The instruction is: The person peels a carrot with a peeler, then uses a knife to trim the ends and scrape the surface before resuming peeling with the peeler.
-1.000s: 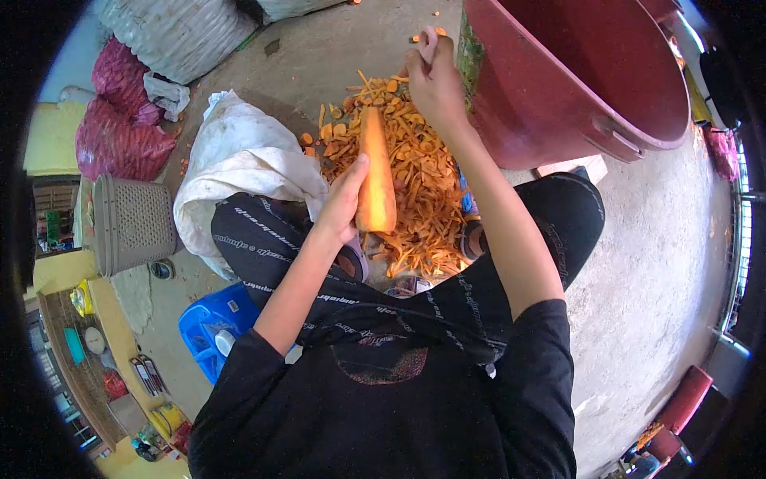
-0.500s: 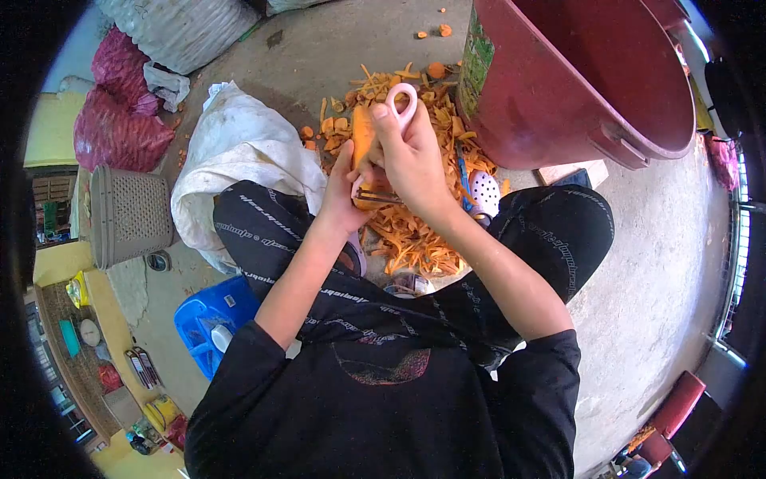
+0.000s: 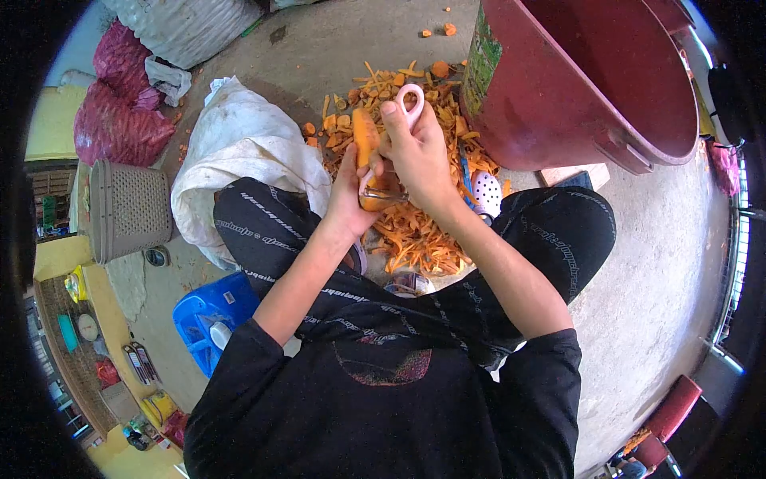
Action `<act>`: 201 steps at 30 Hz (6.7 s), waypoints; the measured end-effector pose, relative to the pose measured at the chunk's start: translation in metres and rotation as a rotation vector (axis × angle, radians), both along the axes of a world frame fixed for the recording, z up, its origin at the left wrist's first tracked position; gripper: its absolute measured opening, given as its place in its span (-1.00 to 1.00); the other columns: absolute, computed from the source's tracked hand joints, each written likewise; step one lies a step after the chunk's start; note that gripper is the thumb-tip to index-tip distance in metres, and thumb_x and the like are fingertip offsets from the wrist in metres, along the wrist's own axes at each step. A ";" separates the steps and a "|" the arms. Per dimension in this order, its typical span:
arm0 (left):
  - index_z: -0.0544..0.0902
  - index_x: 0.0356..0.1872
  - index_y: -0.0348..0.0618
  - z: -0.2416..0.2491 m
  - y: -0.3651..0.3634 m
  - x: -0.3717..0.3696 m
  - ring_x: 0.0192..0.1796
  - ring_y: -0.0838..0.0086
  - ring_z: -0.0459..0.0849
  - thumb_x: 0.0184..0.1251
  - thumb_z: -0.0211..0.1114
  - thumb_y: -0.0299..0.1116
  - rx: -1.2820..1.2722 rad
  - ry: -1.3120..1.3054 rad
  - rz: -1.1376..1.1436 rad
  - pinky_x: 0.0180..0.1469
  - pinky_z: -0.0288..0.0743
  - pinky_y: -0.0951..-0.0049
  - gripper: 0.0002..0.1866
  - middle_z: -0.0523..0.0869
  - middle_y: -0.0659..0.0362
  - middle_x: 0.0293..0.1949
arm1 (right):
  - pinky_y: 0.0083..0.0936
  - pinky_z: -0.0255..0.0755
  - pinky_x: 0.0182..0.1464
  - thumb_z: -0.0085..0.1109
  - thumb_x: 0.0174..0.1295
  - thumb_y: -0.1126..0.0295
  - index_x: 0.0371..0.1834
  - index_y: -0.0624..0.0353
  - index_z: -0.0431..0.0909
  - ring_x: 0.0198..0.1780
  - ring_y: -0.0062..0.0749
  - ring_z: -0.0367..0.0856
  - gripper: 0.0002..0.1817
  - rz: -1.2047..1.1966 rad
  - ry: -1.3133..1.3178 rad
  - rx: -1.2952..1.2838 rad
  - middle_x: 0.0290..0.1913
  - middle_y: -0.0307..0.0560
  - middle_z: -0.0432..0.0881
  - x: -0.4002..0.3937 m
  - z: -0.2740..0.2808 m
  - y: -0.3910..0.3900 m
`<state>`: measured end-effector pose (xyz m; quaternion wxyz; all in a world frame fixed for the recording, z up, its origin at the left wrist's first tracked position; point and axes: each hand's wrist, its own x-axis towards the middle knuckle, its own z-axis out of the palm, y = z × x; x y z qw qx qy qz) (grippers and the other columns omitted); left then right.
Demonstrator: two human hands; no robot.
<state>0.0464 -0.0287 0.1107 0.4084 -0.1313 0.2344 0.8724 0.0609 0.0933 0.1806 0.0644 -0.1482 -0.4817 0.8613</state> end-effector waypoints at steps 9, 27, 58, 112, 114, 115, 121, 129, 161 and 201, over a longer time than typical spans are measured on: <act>0.37 0.11 -0.02 0.015 0.023 0.034 -0.30 0.47 0.60 0.46 -0.19 0.09 -0.226 0.205 -0.075 -0.26 0.54 0.47 -0.54 0.56 0.20 -0.23 | -0.52 0.42 -0.62 0.00 0.34 0.24 -0.20 0.17 0.21 -0.66 -0.51 0.41 -0.74 -0.018 -0.014 0.129 -0.57 -0.23 0.31 -0.036 -0.016 0.027; 0.42 0.03 -0.14 0.007 0.003 0.006 -0.12 0.33 0.63 0.41 -0.02 0.05 -0.325 0.137 -0.091 -0.12 0.57 0.25 -0.55 0.59 0.11 -0.20 | -0.38 0.52 -0.47 -0.08 0.36 0.34 0.01 0.22 0.18 -0.44 -0.33 0.67 -0.73 -0.241 0.149 1.092 -0.36 -0.01 0.55 -0.066 -0.032 0.082; 0.35 0.10 -0.05 0.029 0.003 0.005 -0.11 0.42 0.59 0.49 -0.36 0.10 -0.221 0.075 0.037 -0.06 0.52 0.28 -0.48 0.56 0.15 -0.21 | -0.66 0.19 -0.65 -0.06 0.40 0.24 -0.21 0.05 0.17 -0.69 -0.66 0.20 -0.80 0.014 0.045 -0.012 -0.64 -0.35 0.17 -0.004 -0.001 -0.003; 0.42 0.06 -0.08 0.013 -0.004 -0.001 -0.23 0.44 0.63 0.45 -0.18 0.09 -0.209 0.134 -0.091 -0.17 0.56 0.37 -0.52 0.60 0.14 -0.21 | -0.61 0.24 -0.67 -0.02 0.36 0.14 -0.23 0.08 0.15 -0.70 -0.62 0.26 -0.70 -0.092 0.098 0.030 -0.65 -0.30 0.20 0.008 0.025 0.005; 0.42 0.05 -0.04 0.024 -0.004 0.000 -0.25 0.46 0.62 0.46 -0.22 0.08 -0.196 0.046 -0.090 -0.19 0.55 0.37 -0.54 0.59 0.16 -0.22 | -0.62 0.18 -0.70 -0.03 0.37 0.15 -0.20 0.07 0.13 -0.72 -0.63 0.21 -0.71 -0.078 0.109 -0.032 -0.65 -0.30 0.21 0.015 0.026 -0.006; 0.41 0.05 -0.03 0.031 -0.004 0.002 -0.25 0.46 0.62 0.47 -0.21 0.08 -0.209 0.012 -0.082 -0.20 0.56 0.38 -0.55 0.59 0.15 -0.22 | -0.62 0.18 -0.70 -0.03 0.38 0.16 -0.20 0.07 0.13 -0.73 -0.64 0.20 -0.71 -0.078 0.118 -0.035 -0.65 -0.30 0.21 0.016 0.023 -0.010; 0.38 0.08 -0.03 0.018 -0.014 -0.001 -0.26 0.46 0.63 0.46 -0.20 0.09 -0.115 0.048 -0.117 -0.18 0.58 0.39 -0.54 0.59 0.16 -0.24 | -0.65 0.15 -0.70 -0.09 0.41 0.24 -0.17 0.07 0.12 -0.72 -0.68 0.13 -0.78 -0.012 0.151 -0.051 -0.65 -0.32 0.21 0.022 0.017 -0.018; 0.37 0.10 -0.03 0.011 -0.017 -0.001 -0.17 0.46 0.62 0.47 -0.24 0.07 -0.041 0.068 -0.114 -0.09 0.55 0.35 -0.53 0.59 0.17 -0.16 | -0.66 0.16 -0.69 -0.08 0.41 0.25 -0.18 0.09 0.11 -0.72 -0.70 0.14 -0.77 -0.025 0.227 0.031 -0.64 -0.32 0.22 0.022 0.010 -0.017; 0.38 0.02 -0.20 0.030 0.000 0.029 -0.39 0.36 0.66 0.47 -0.20 0.05 -0.364 0.386 -0.278 -0.38 0.61 0.39 -0.52 0.58 0.08 -0.27 | -0.34 0.60 -0.42 0.00 0.34 0.30 -0.21 0.12 0.28 -0.62 -0.54 0.35 -0.83 -0.228 0.060 0.049 -0.59 -0.28 0.24 -0.071 -0.029 0.065; 0.41 0.10 -0.02 0.012 -0.001 0.008 -0.04 0.47 0.57 0.48 -0.23 0.07 -0.124 -0.018 -0.052 0.04 0.48 0.30 -0.54 0.56 0.22 -0.07 | -0.67 0.13 -0.71 -0.03 0.38 0.21 -0.23 0.12 0.18 -0.74 -0.67 0.23 -0.74 -0.061 0.082 0.028 -0.67 -0.31 0.28 0.012 0.014 -0.006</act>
